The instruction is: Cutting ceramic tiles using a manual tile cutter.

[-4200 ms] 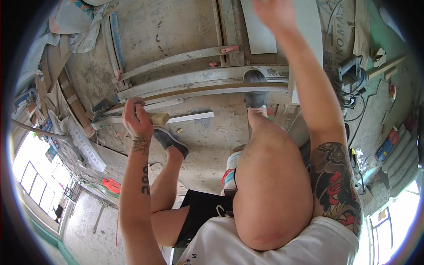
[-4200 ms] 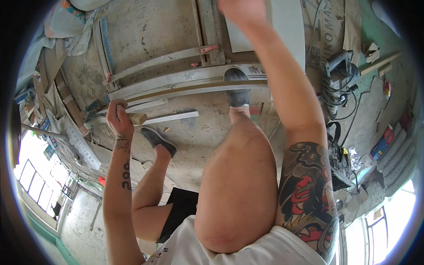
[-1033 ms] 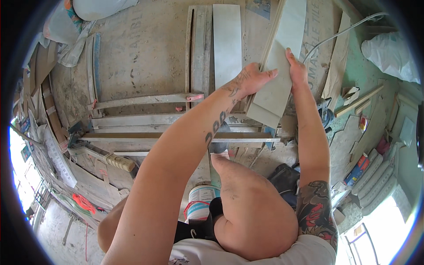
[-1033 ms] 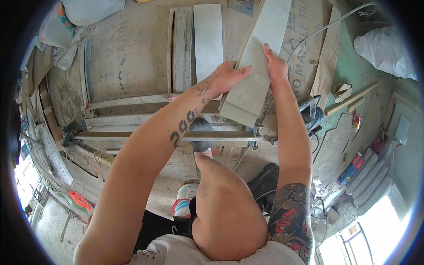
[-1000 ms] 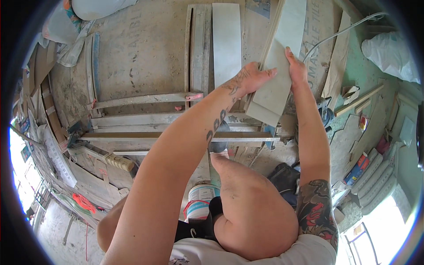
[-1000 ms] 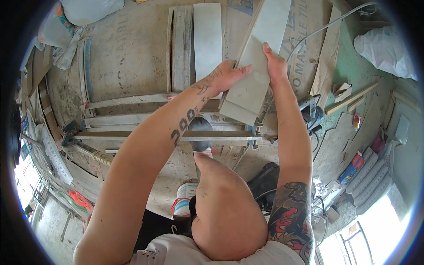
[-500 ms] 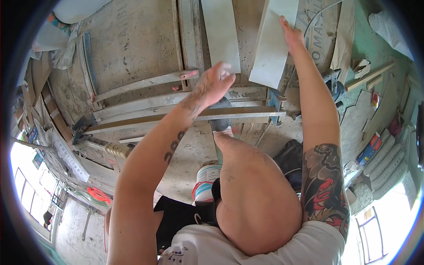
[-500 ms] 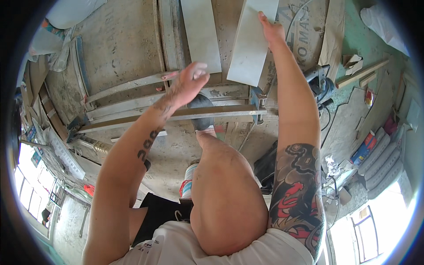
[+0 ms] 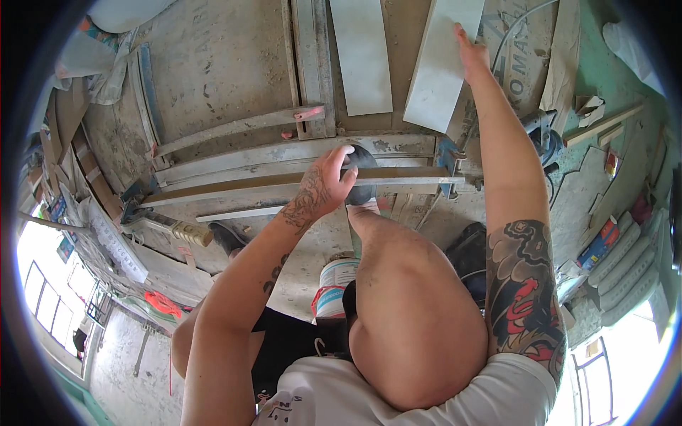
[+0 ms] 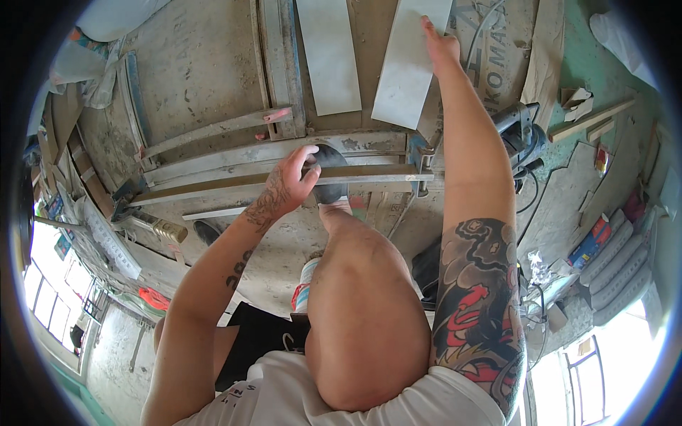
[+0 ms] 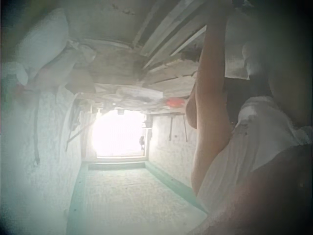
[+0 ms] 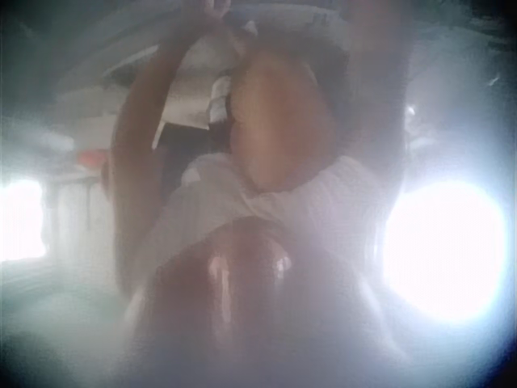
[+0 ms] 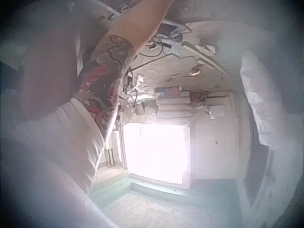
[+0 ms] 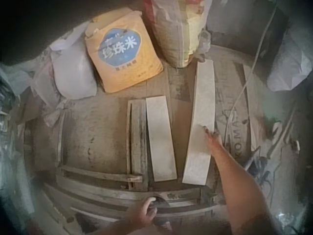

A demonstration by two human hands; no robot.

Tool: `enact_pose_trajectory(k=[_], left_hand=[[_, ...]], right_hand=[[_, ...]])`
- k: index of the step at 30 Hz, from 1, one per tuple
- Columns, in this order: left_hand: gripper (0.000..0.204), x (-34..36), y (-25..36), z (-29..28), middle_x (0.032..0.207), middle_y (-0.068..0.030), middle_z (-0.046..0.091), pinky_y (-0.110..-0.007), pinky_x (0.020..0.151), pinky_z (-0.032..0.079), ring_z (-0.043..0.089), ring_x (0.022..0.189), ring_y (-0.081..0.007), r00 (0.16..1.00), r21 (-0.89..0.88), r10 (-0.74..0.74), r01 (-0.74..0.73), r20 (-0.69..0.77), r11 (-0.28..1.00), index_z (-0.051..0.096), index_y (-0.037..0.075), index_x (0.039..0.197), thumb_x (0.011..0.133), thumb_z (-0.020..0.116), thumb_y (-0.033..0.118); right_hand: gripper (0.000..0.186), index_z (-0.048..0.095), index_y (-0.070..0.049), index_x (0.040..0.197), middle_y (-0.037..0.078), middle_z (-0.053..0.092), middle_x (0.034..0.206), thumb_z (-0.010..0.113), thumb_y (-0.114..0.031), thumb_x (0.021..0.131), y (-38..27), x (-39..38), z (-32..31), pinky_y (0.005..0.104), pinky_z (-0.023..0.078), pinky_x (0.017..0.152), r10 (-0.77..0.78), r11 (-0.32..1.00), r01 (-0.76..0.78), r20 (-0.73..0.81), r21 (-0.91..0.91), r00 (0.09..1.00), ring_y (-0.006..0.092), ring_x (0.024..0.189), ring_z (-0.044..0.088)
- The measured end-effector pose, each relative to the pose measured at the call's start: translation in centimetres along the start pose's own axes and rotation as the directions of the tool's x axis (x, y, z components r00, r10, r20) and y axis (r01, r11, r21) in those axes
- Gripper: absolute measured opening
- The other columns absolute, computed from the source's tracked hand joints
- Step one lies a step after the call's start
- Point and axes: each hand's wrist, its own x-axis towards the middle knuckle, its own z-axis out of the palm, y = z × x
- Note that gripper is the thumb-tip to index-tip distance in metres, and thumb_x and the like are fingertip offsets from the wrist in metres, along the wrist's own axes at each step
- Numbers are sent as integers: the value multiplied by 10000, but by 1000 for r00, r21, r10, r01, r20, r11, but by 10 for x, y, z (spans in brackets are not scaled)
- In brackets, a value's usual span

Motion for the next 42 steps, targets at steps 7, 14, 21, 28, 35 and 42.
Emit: enact_pose_trajectory(k=[7,14,21,28,35,42], left_hand=[[271,2,-9,12,910,-192,625,-450,773,480,604,878,-370,992,232,-43,69,-115,970,540,14,1026,826,562,195],[245,3,-5,16,890,-188,625,-455,748,482,604,857,-371,987,243,-41,79,-155,967,549,30,981,817,570,210],[242,-9,-16,6,899,-186,608,-455,768,469,583,877,-382,968,138,-32,68,-249,988,545,13,977,789,585,160],[280,-81,7,-47,972,-197,584,-440,796,464,557,920,-390,928,195,309,-270,-210,943,534,3,1030,767,602,70],[324,-214,2,-127,980,-201,582,-433,815,468,556,940,-392,988,260,90,-55,-124,964,534,-11,1086,778,599,66],[323,-282,11,-138,966,-193,582,-420,831,459,552,947,-387,987,287,-18,63,-159,956,531,-23,1073,765,606,37]], right_hand=[[879,495,91,1213,188,573,1177,562,-665,769,-9,-3,5,389,454,844,229,914,-228,39,336,973,309,1006,560],[547,571,24,1087,192,613,1107,575,-452,818,-40,-29,-47,423,474,827,-358,918,211,-473,-336,805,370,973,601],[194,622,-55,890,87,655,784,550,-235,892,-83,-124,-74,314,485,681,-702,695,717,-274,-59,657,208,726,630],[163,613,-73,926,175,629,884,576,-222,873,-24,-260,18,428,495,744,-692,558,816,460,-147,556,381,849,605],[182,589,-53,989,127,602,1030,554,-146,836,7,-189,59,437,452,872,-625,432,749,433,-502,650,308,1052,548],[153,621,-52,918,86,593,968,540,-84,793,8,-167,38,422,383,964,-503,-218,826,785,-519,361,241,1058,535]])
